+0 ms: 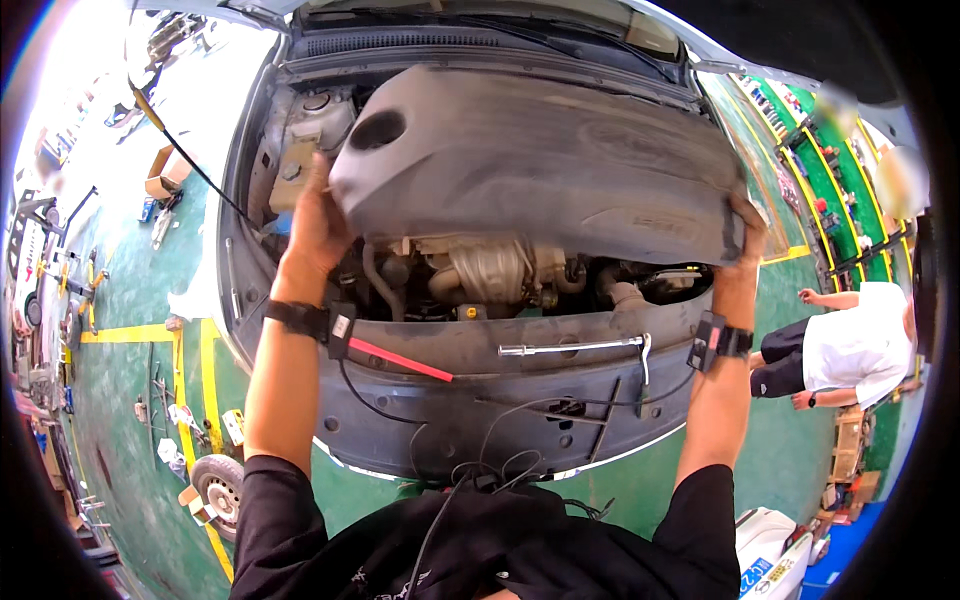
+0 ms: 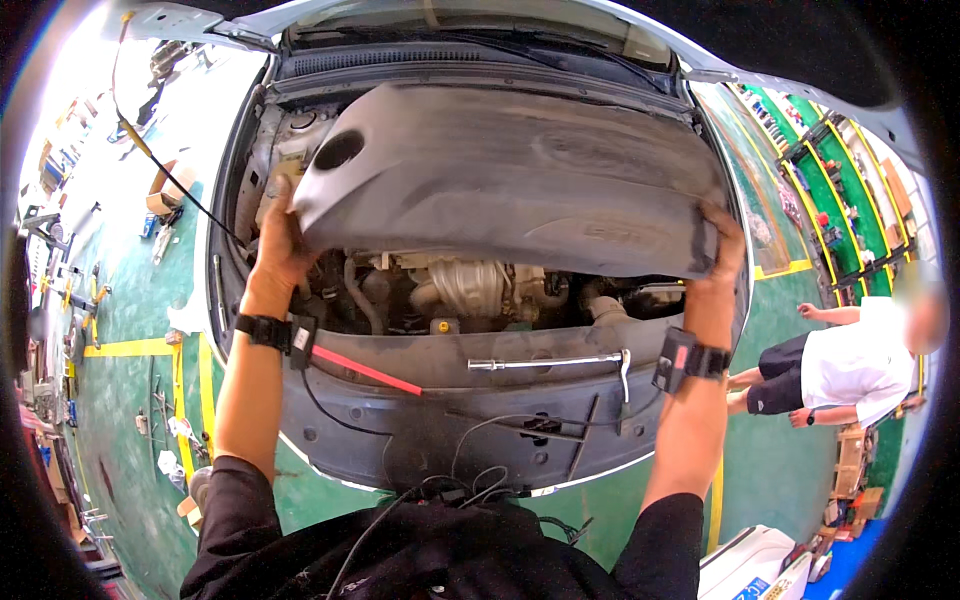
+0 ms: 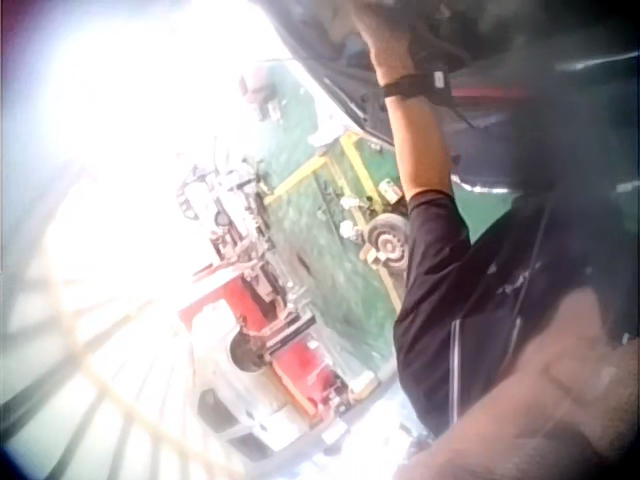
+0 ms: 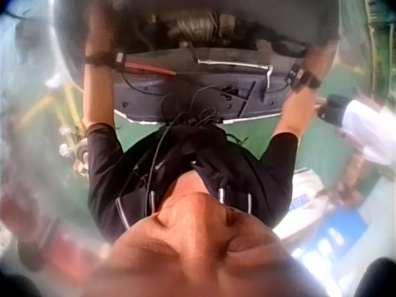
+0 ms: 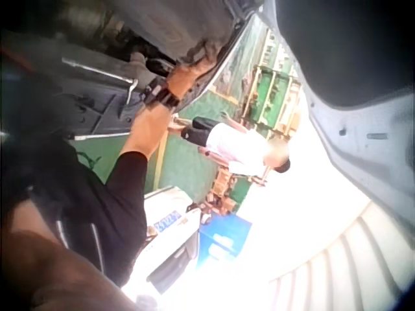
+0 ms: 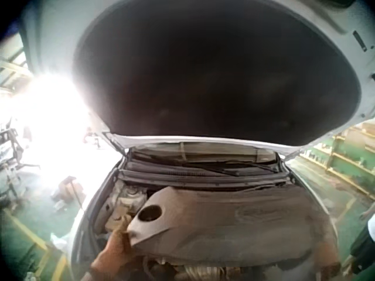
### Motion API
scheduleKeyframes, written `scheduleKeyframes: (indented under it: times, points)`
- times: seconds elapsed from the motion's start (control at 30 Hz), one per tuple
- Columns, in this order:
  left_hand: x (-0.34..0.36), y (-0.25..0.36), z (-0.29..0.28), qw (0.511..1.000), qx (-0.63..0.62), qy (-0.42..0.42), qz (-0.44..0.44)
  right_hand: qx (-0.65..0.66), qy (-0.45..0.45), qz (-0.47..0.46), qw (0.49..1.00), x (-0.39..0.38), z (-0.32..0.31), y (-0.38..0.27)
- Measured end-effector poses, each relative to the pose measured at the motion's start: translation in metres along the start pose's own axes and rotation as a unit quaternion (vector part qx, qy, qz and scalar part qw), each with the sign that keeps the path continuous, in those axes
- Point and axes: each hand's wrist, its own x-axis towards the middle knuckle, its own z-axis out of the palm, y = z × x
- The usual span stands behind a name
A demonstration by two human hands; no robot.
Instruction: The person uses a socket wrench to work on bolts on a car engine. Then, the person lifts a plastic engine cover and positions it over the engine block, pressing down to secure it.
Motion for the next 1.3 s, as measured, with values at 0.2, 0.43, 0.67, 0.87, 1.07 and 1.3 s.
scheduleKeyframes:
  times: [0.2,0.43,0.67,0.87,1.07,1.3]
  points:
    - [0.031,0.016,-0.051,0.998,-0.054,-0.013,0.017,-0.061,-0.034,0.102,0.992,0.081,0.014,0.079]
    - [0.113,0.027,-0.065,0.999,-0.018,0.019,-0.028,-0.213,0.073,0.154,0.962,0.152,0.001,0.136]
    - [0.164,-0.043,-0.104,0.996,0.067,0.049,-0.041,-0.271,0.149,0.180,0.934,0.180,-0.045,0.206]
    - [0.195,-0.077,-0.127,0.980,0.120,0.155,-0.044,-0.259,0.166,0.156,0.938,0.194,-0.062,0.265]
    - [0.205,-0.094,-0.139,0.956,0.199,0.214,-0.007,-0.278,0.179,0.164,0.929,0.202,-0.062,0.289]
    - [0.203,-0.099,-0.120,0.923,0.297,0.231,0.078,-0.296,0.185,0.177,0.920,0.201,-0.079,0.298]
